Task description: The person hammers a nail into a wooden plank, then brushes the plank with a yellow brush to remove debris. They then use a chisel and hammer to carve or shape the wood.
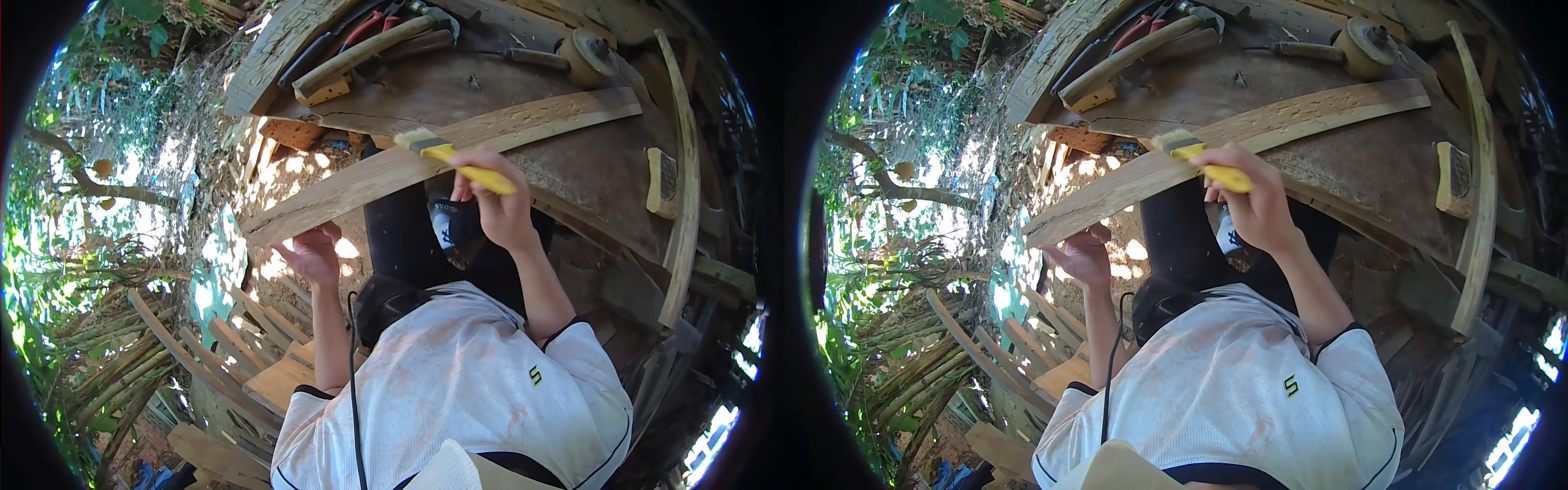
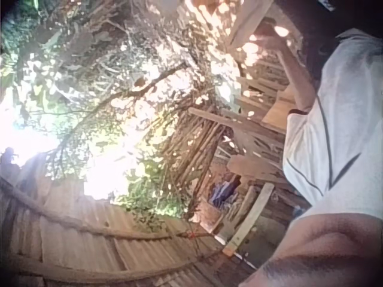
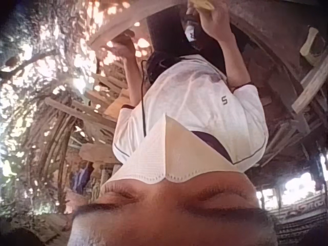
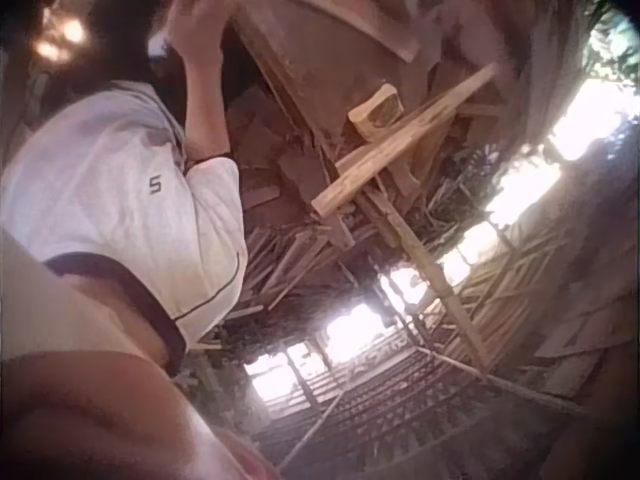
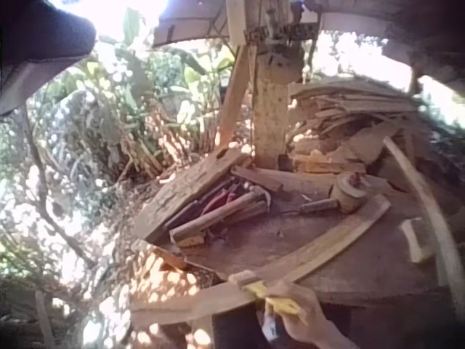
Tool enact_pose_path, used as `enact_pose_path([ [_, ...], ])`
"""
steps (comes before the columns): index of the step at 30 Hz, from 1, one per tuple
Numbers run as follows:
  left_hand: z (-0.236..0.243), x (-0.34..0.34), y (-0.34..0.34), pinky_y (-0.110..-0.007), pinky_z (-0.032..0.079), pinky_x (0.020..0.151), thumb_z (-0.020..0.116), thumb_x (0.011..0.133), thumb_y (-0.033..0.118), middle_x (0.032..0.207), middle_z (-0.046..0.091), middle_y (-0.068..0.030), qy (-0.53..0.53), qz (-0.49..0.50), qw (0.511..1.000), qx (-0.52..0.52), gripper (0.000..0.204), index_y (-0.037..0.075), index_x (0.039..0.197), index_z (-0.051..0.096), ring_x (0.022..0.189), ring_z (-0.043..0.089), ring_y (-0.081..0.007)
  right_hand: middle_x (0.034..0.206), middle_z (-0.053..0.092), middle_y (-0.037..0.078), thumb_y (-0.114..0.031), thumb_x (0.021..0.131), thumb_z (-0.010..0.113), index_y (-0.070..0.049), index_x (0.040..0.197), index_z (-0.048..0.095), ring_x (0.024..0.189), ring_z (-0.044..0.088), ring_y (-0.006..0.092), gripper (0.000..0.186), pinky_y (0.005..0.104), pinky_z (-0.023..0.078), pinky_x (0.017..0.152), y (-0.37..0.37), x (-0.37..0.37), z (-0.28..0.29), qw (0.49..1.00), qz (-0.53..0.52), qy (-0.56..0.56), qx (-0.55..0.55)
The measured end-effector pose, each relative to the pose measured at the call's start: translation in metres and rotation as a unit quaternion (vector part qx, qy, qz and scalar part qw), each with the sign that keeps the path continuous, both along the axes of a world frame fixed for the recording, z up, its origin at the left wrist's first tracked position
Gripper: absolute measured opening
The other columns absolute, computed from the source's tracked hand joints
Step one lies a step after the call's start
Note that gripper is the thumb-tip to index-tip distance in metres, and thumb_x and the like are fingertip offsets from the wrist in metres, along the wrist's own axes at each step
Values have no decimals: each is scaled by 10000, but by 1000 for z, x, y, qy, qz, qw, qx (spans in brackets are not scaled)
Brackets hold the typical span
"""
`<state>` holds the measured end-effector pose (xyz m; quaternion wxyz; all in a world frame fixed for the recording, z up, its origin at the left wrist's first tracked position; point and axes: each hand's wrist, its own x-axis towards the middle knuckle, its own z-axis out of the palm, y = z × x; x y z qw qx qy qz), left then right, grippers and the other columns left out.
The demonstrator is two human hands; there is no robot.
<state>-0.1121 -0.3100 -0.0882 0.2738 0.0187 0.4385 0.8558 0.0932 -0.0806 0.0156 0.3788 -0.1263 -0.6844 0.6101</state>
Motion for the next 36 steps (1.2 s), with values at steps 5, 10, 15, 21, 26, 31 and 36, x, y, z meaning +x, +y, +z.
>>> enact_pose_path([
  [5, 2, 6, 10, -379, 442, 658, 193, 1035, 753, 717, 649, -181, 14, -37, 999, -24, 900, -18, 1186, 632, 648, 563, -278, 884, 660, 40, -291, 1102, 543, -16, 1131, 675, 655, 609, 78, 307, 229, 494, 601, 15, 28, 3, 997, 20, -54, -54],
  [10, -2, 13, 24, -374, 454, 679, 238, 1108, 595, 737, 651, -162, 65, -73, 993, -64, 722, -20, 1207, 604, 669, 577, -263, 893, 665, 41, -304, 1100, 544, -10, 1132, 677, 628, 594, 79, 324, 231, 491, 593, 26, 40, 6, 997, -38, -62, -8],
  [15, -4, 11, 32, -362, 461, 674, 391, 1118, 465, 727, 645, -134, 58, -82, 989, -105, 533, -20, 1173, 605, 658, 583, -224, 817, 635, 30, -375, 1101, 533, 12, 1091, 676, 586, 579, 79, 412, 239, 474, 559, 42, 46, 14, 990, -104, -89, 39],
  [21, 7, 8, 32, -355, 465, 673, 456, 1110, 385, 705, 639, -104, 48, -74, 992, -94, 430, 2, 1071, 647, 660, 597, -207, 717, 574, 9, -339, 1109, 522, -36, 1115, 692, 575, 543, 56, 348, 215, 430, 545, 57, 61, 9, 993, -95, -67, -1],
  [26, 19, 5, 33, -349, 462, 674, 487, 1093, 347, 745, 656, -86, 25, -41, 995, -85, 341, 55, 1019, 649, 679, 592, -182, 744, 571, 8, -305, 1103, 540, -33, 1132, 693, 586, 534, 63, 314, 224, 444, 560, 73, 65, 19, 994, -77, -74, 32],
  [31, 17, -6, 30, -324, 453, 675, 517, 1082, 357, 899, 678, -38, 33, 7, 995, -98, 294, 84, 1062, 626, 717, 573, -148, 668, 524, -18, -368, 1116, 494, -35, 1133, 678, 553, 476, 32, 381, 206, 374, 521, 81, 67, 24, 983, -35, -145, 110],
  [36, 16, -12, 29, -308, 452, 640, 556, 1080, 384, 882, 664, -37, 45, 21, 990, -129, 312, 82, 1077, 634, 708, 559, -130, 674, 543, -9, -397, 1117, 478, -15, 1117, 646, 537, 491, 39, 418, 201, 369, 507, 92, 76, 22, 977, -178, -87, 83],
])
